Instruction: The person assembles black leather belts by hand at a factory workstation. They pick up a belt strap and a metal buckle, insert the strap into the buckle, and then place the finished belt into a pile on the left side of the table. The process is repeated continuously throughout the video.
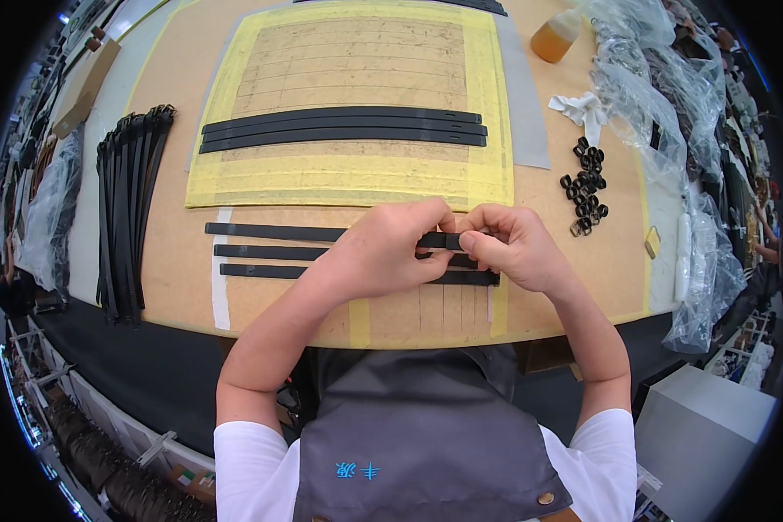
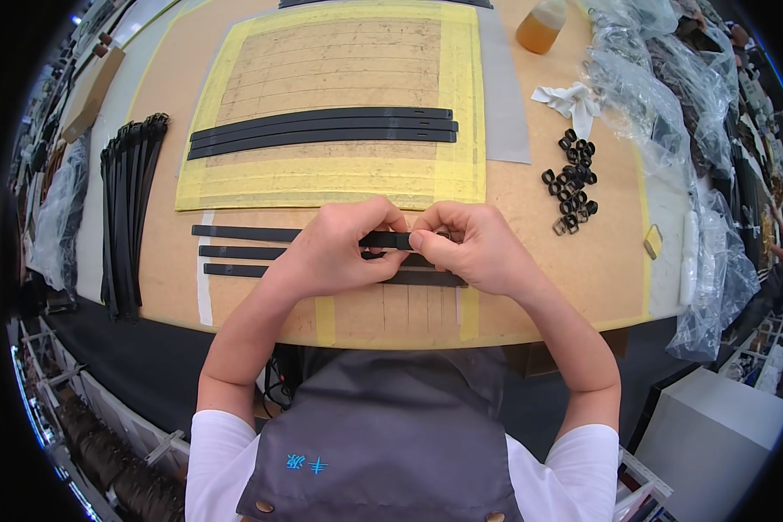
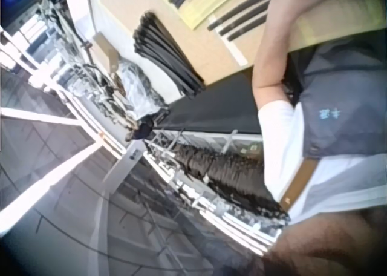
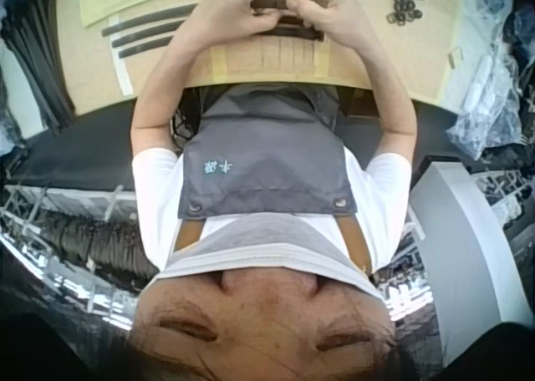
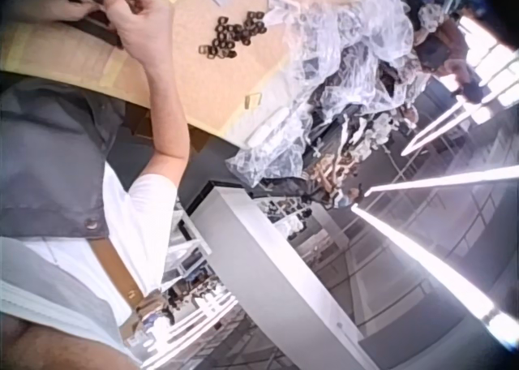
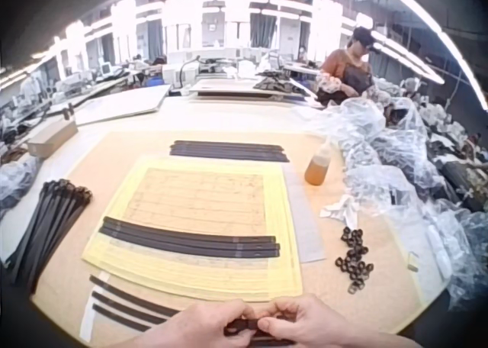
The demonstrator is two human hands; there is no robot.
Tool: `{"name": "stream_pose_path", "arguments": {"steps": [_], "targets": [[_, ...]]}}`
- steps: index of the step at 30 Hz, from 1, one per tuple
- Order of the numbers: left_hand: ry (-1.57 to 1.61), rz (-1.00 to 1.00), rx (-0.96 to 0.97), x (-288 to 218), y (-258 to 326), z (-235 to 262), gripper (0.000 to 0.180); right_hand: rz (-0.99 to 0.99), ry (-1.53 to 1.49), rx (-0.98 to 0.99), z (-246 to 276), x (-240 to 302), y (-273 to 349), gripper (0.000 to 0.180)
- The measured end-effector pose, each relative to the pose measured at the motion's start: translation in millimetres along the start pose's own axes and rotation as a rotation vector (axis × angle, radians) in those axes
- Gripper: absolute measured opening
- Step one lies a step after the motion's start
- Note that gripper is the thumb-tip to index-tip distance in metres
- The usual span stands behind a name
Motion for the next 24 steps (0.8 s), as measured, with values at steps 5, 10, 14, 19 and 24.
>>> {"name": "stream_pose_path", "arguments": {"steps": [5, 10, 14, 19, 24], "targets": [[0.032, 0.017, 0.025, 3.5, -1.2, 0.9, 0.02, 0.023, -0.004, 0.004, 1.1, -2.2, 0.3, 0.017], [0.074, 0.091, 0.091, 2.0, -1.8, 3.4, 0.024, 0.047, 0.015, -0.009, 1.7, -2.9, 0.0, 0.018], [0.04, 0.043, 0.041, 7.1, -1.4, 0.2, 0.02, 0.031, 0.023, -0.006, 2.0, -1.5, 0.0, 0.018], [0.047, 0.027, 0.029, 6.6, -2.0, -0.5, 0.019, 0.032, 0.036, -0.006, 2.4, -2.2, -0.6, 0.019], [0.043, 0.016, 0.026, 4.8, -1.8, 0.1, 0.018, 0.043, 0.065, -0.013, 2.6, -3.0, -0.8, 0.02]]}}
Point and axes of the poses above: each hand's wrist, its own y-axis away from the middle knuckle, its own z-axis out of the back of the hand, x = y × z, the point moved 2 cm from there along -y, towards the middle knuckle, and after that the axes turned 12 degrees about x, right-handed, at the moved point
